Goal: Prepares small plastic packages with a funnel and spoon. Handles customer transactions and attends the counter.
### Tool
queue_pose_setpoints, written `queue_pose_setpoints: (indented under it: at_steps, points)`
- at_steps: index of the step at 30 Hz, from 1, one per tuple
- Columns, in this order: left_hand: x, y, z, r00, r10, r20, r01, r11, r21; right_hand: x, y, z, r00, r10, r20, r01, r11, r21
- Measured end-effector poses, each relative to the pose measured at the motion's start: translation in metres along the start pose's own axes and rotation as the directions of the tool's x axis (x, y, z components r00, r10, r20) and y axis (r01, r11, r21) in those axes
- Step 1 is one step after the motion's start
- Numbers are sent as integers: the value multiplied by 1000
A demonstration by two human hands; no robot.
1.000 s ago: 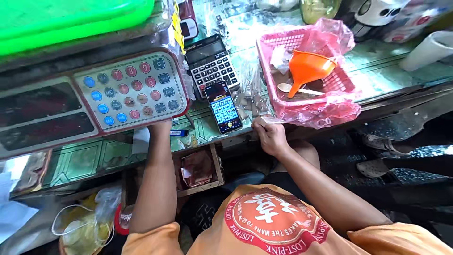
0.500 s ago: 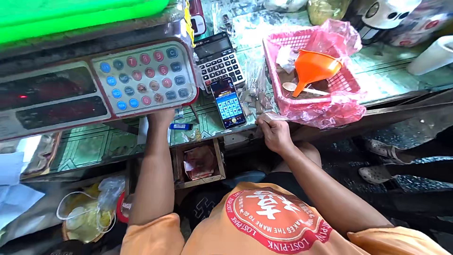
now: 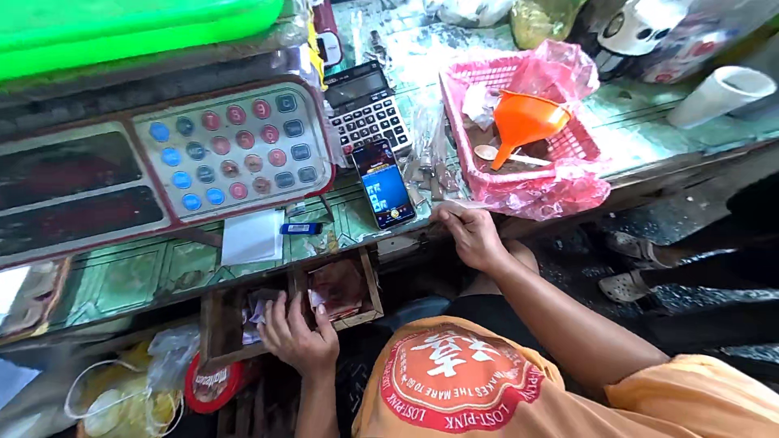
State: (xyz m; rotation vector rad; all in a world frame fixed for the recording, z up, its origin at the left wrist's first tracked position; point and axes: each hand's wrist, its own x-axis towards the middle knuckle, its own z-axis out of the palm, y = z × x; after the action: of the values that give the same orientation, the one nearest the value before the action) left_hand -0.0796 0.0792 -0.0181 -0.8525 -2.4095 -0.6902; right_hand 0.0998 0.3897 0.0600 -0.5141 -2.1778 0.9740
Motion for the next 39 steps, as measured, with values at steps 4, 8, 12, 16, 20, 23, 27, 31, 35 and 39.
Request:
queue_pose_setpoints:
  at_steps: [4,8,12,16,20,23,27,31,35,39]
  points:
    - [20,0,11,999,14,-50,-13,1000,17,-14,-19,-8,996,-90,-13,91,988,123]
    - [57,-2,38,994,19,-104,-23,999,-29,-25,-34,-11,994,-23,105,-9,957,291]
    - [86,16,31,988,51,-144,-96,940,-328,-33,-49,-15,969,67,237,-177,859,480]
    - [73,106,-30,914,242,327,173,497,-851,-38,-65,-26,891,-39,453,-175,890,422]
    - [76,164,-31,491,521,698,817,4,-577,-43,-72,-30,777,-39,628,-178,944,278]
    - [97,197,-33,617,508,601,736,-103,-669,-50,-72,-45,800,56,597,-256,932,255]
    - [144,214,-27,761,585,281,261,120,-958,-49,-47,-66,891,89,445,-270,892,362]
    - [195,242,-34,777,595,205,61,252,-966,-43,-36,-104,940,163,299,-282,864,417]
    - [231,270,-35,682,671,291,86,322,-943,-35,-29,-147,960,209,186,-268,878,397]
    - [256,298,-25,681,642,352,114,383,-917,-4,-37,-198,960,232,157,-264,936,233]
